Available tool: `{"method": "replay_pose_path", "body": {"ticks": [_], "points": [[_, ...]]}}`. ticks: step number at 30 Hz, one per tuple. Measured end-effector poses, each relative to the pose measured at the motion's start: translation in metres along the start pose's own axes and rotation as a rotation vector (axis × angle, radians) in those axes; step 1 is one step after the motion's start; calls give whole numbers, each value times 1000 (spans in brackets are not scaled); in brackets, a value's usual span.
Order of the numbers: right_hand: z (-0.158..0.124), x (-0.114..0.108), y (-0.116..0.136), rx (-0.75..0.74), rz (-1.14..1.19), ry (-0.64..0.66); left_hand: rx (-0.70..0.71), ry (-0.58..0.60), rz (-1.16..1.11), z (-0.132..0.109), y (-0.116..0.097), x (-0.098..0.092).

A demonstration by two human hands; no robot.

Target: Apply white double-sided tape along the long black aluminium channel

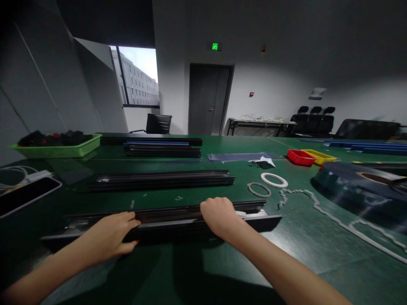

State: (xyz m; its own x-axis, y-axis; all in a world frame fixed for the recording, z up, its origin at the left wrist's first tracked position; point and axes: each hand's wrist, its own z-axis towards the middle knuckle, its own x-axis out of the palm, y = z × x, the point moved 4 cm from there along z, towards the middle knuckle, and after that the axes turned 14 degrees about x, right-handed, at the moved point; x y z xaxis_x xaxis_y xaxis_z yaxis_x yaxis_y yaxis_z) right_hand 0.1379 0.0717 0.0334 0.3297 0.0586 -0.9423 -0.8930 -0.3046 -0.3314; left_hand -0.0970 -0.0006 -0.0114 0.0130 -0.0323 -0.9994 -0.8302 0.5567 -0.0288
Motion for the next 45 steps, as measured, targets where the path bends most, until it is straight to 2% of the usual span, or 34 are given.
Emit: {"method": "replay_pose_path", "body": {"ticks": [14, 21, 29, 36, 45], "points": [[0, 1, -4, 37, 16, 21, -68, 95, -65, -2, 3, -4], [-7, -5, 1, -4, 19, 33, -180, 147, -137, -10, 8, -7], [-6, -7, -1, 35, -2, 65, -177, 114, -172, -18, 13, -5], [-4, -3, 1, 42, -14, 44, -129, 83, -164, -18, 13, -9], [-5, -5, 1, 26, -7, 44, -134, 65, -112, -16, 13, -5]]}}
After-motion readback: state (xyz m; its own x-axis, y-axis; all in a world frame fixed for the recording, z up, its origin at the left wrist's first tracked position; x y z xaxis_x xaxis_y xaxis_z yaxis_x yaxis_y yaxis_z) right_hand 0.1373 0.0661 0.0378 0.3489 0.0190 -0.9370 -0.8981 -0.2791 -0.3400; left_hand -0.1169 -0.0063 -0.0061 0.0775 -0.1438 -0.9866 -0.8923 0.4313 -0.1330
